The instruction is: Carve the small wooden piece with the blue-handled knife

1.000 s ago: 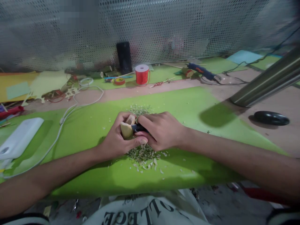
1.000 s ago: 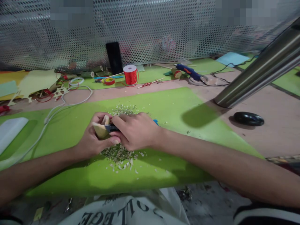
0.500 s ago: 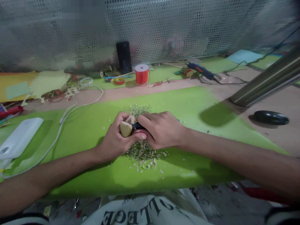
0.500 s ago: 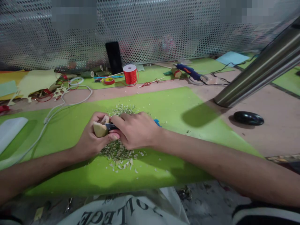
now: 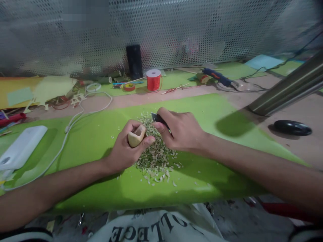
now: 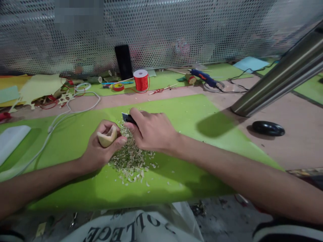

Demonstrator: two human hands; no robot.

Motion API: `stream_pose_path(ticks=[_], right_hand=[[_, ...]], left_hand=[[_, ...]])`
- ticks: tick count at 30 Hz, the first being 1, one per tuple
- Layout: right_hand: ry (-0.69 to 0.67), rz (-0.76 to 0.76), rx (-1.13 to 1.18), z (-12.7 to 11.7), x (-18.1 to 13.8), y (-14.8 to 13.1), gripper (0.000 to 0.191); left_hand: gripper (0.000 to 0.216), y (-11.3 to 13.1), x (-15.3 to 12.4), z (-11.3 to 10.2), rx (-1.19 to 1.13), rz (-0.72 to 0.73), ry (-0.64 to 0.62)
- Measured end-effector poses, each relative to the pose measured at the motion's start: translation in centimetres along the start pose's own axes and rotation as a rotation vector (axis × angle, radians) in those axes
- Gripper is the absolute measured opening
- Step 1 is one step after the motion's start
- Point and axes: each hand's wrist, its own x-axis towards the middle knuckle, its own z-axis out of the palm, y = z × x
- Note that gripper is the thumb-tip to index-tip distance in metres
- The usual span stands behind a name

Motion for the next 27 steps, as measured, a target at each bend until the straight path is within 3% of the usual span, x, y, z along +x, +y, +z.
stream_pose_path(ticks=[11,18,27], right_hand=[[-0.097,-0.034,0.035,0.3,-0.4,-0.7,0.047],[-0.072,-0.071,0.029,0.4,-0.7,-0.8,0.043],[-0.089,-0.191,0.013,0.4,-1.0,-1.0,0.033]], left_hand=[[0.046,-0.4,0.8,-0.3,-0.294,-0.183,0.016],[0.038,-0.2,0.6,-0.2,-0.314,-0.12,-0.001],[0.043,-0.5,0.6,-0.1,-0.24,-0.062,-0.048]])
